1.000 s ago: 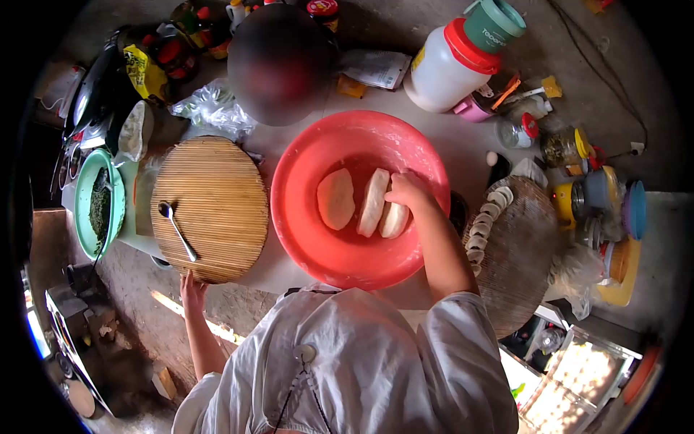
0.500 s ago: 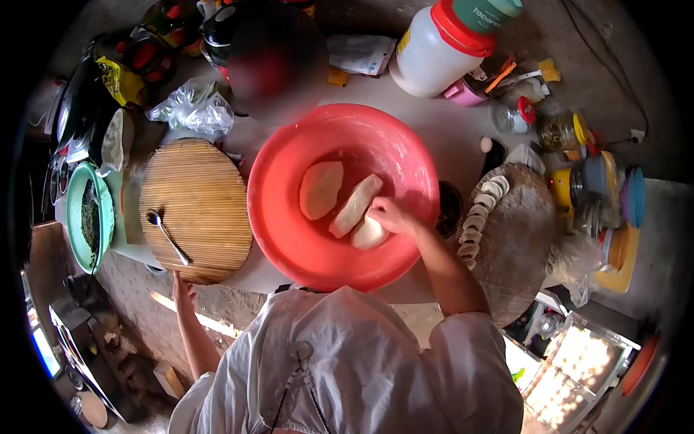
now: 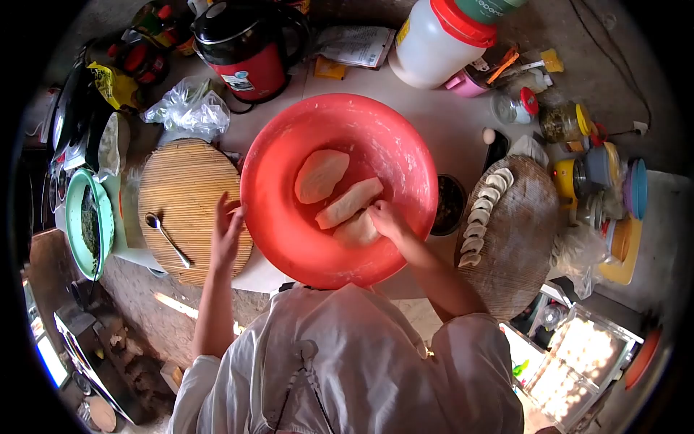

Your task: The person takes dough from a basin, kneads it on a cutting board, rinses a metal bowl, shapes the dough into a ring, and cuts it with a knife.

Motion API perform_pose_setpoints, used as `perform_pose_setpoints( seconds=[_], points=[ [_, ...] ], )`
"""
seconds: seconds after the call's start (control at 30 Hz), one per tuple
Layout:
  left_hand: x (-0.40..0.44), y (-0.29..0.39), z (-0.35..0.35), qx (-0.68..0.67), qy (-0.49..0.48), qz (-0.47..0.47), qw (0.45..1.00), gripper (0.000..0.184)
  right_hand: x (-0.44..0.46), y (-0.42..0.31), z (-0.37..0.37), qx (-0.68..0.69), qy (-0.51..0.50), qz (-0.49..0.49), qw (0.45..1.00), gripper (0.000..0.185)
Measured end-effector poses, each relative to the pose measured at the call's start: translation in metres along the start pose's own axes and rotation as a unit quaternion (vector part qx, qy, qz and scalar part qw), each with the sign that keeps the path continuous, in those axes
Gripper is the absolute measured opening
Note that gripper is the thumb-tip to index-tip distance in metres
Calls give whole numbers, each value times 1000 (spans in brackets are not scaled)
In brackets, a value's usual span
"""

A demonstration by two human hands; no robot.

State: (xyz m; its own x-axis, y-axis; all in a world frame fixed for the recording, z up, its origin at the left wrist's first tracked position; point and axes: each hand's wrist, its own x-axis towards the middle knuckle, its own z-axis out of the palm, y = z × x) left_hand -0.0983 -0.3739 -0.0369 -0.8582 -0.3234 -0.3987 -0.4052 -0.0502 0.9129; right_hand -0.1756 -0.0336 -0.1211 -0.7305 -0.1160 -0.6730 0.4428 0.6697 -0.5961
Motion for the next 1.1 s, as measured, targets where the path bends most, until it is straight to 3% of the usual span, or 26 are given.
perform_pose_setpoints(
  seconds=[0.13, 0.23, 0.3, 0.33, 0.4, 0.43, 0.5, 0.63, 0.7, 0.73, 0.8, 0.83, 0.9, 1.0, 1.03, 1.1],
  points=[
    [11, 2, 39, -96, -13, -18, 995, 48, -14, -17, 11, 95, 8, -32, 995, 26],
    [12, -8, 44, -181, 17, -21, 983, 34, -36, -30, 13, 163, -72, -76, 981, 24],
    [11, -6, 44, -204, 20, -14, 979, 26, -54, -44, 13, 76, -182, -90, 976, 24],
    [10, -7, 45, -204, 22, -17, 979, 26, -61, -48, 16, 76, -185, -88, 976, 24],
    [11, -6, 46, -234, 20, 2, 972, 25, -69, -55, 24, -26, -115, -313, 942, 24],
    [10, -4, 47, -234, 21, 2, 972, 25, -70, -58, 26, -26, -116, -313, 942, 24],
    [8, 0, 50, -211, 22, 12, 977, 25, -73, -62, 29, -153, 120, -299, 934, 27],
    [8, -2, 51, -153, 50, 30, 986, 24, -69, -60, 26, -173, 52, -264, 947, 31],
    [9, -3, 51, -148, 60, 27, 987, 23, -73, -82, 18, -130, -64, -184, 972, 32],
    [9, -5, 51, -141, 69, 22, 987, 23, -78, -95, 18, -132, -64, -185, 972, 32],
    [11, -12, 53, -146, 65, 38, 986, 22, -91, -121, 19, -34, -175, -117, 977, 33],
    [11, -15, 54, -150, 61, 55, 985, 22, -96, -128, 19, -36, -174, -118, 977, 33],
    [8, -16, 58, -138, 69, 66, 986, 22, -104, -144, 16, 198, -176, -182, 947, 33],
    [7, -20, 51, -94, 54, 49, 993, 28, -126, -187, -12, 344, -123, -199, 909, 38],
    [5, -16, 46, -42, 49, 46, 997, 32, -126, -195, -21, 346, -129, -215, 904, 39],
    [-5, -4, 40, -90, 64, 4, 994, 41, -135, -209, -29, 310, -58, -277, 908, 39]
  ],
)
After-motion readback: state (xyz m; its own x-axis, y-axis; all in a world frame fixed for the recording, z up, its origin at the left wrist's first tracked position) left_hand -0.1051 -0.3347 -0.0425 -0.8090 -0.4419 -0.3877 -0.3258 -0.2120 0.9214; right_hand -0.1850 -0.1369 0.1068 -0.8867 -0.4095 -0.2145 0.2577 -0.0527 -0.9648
